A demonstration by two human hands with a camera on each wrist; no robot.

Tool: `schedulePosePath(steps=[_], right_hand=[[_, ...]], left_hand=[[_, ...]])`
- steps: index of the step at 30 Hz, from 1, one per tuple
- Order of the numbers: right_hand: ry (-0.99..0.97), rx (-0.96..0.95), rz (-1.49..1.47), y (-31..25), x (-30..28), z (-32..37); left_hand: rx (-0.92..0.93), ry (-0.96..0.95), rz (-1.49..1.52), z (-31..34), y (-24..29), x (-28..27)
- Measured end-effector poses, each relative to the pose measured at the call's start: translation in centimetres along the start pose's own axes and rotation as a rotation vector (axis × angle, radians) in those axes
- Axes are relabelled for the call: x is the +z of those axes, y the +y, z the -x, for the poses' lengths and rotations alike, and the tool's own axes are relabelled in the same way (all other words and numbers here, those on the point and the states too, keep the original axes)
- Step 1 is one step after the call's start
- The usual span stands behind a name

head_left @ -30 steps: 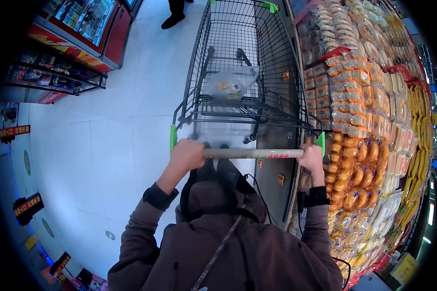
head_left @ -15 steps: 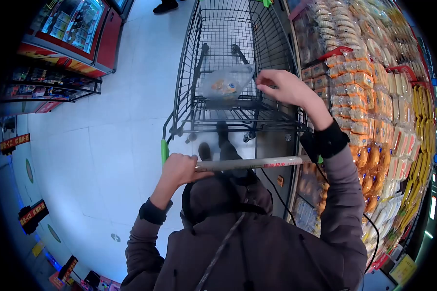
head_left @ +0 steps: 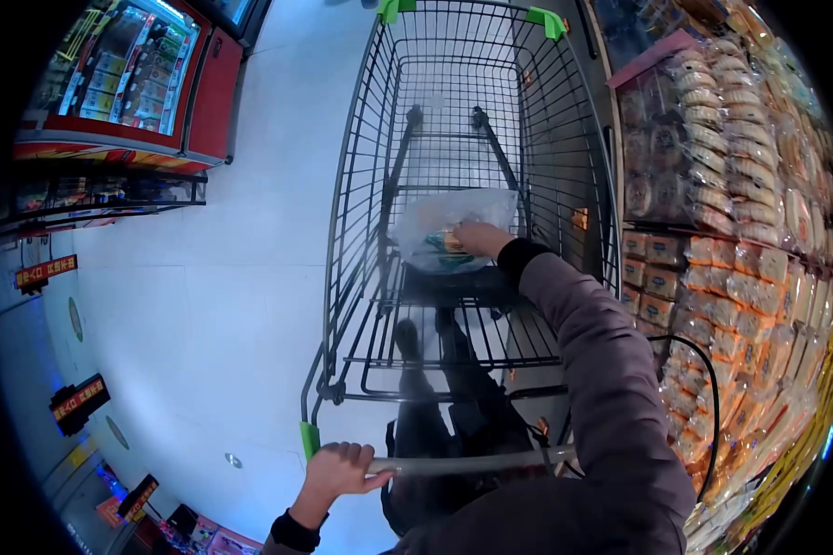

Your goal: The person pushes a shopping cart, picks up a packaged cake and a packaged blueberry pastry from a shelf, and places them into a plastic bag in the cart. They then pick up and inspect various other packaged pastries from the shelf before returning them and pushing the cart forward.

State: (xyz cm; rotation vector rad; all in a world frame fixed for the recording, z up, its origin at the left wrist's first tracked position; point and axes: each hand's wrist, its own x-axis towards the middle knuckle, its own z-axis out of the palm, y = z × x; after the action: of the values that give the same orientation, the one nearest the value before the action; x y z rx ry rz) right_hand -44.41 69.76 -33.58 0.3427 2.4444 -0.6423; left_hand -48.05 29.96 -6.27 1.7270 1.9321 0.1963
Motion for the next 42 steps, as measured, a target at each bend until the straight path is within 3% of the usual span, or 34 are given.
schedulePosePath(steps=[4,5,8,11,12,14,17,20,21,23,26,32,35,38,42], right_hand=[[0.101,-0.114,0.050,3.0,3.3,-2.2],[0.036,-0.104,0.122,3.5,3.7,-3.0],[0.049,0.043,-0.039,4.2,4.4,-4.0],[0.145,0.041,0.055,5.9,8.2,-7.4],[0.064,0.066,0.085,6.3,8.6,-8.3],[-0.094,0.111,0.146,6.0,7.7,-9.6],[0.034,0.196,0.009,8.1,14.1,-13.4],[0.138,0.233,0.043,7.7,14.0,-13.9],[0.104,0.181,0.049,7.9,13.3,-13.4],[0.044,0.082,0.065,6.4,6.4,-10.1],[-0.139,0.067,0.101,5.5,0.4,-8.2],[0.042,-0.159,0.012,7.1,-4.7,-6.4],[0.196,-0.119,-0.085,6.7,-10.5,-3.8],[0.094,-0.039,-0.141,6.0,-16.1,1.7],[0.235,-0.056,-0.150,4.1,-23.6,8.2]], left_hand=[[0.013,-0.018,-0.005,-1.3,-0.2,-0.5],[0.008,-0.043,-0.002,-1.5,-0.2,-0.5],[0.009,-0.077,-0.027,-2.3,-0.2,-0.8],[-0.018,-0.126,-0.036,-3.2,-0.5,-1.9],[-0.036,-0.193,-0.021,-3.2,-0.7,-2.2],[-0.002,-0.153,-0.022,-2.8,-1.0,-2.7],[-0.022,-0.181,0.005,-2.8,-1.3,-2.7],[0.006,-0.142,-0.066,-4.1,-1.2,-3.6],[0.007,-0.151,-0.068,-4.4,-1.3,-3.7],[0.013,-0.162,-0.079,-4.9,-1.9,-3.4],[0.054,-0.068,-0.109,-5.7,-2.9,-4.0],[0.112,0.028,-0.157,-6.2,-5.4,-4.6],[0.169,0.098,-0.221,-7.4,-6.6,-5.4],[0.205,0.158,-0.251,-9.4,-6.6,-5.0],[0.231,0.231,-0.251,-11.8,-8.1,-5.2]])
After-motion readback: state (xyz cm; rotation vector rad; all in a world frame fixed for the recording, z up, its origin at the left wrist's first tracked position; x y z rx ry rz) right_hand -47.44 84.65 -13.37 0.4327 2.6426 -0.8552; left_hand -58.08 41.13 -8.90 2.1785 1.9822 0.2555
